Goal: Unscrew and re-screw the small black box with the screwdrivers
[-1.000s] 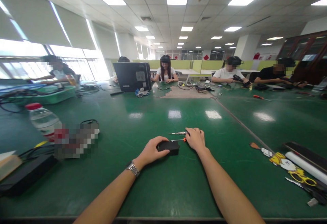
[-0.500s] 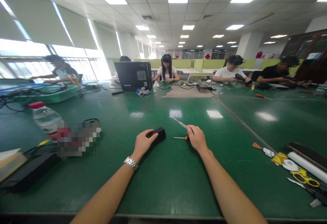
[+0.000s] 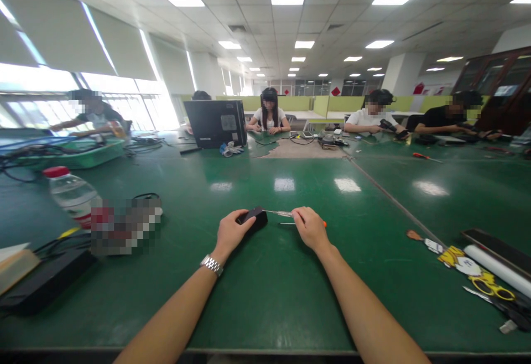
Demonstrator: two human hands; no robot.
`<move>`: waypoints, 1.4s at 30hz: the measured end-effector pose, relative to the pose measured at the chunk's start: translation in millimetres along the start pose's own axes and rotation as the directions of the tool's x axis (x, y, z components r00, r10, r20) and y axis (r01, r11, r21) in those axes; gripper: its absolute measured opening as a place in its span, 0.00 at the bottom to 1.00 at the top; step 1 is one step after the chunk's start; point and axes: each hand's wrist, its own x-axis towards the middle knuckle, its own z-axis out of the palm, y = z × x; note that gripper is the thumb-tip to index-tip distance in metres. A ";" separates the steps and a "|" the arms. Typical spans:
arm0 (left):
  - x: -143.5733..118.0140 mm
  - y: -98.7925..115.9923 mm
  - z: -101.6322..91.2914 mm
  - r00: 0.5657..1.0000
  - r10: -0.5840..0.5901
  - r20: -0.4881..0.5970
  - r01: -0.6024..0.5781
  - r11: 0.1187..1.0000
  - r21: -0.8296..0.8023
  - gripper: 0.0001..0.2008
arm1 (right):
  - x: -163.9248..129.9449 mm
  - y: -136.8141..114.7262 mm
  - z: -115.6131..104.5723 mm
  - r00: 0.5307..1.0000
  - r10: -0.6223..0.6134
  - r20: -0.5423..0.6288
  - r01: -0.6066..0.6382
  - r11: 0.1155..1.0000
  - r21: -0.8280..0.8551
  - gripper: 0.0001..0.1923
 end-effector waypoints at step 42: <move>-1.1 -0.3 1.1 0.996 0.090 -0.019 -0.089 0.995 0.043 0.14 | -1.7 -6.7 -2.5 0.996 0.087 -0.036 -0.083 0.992 0.091 0.16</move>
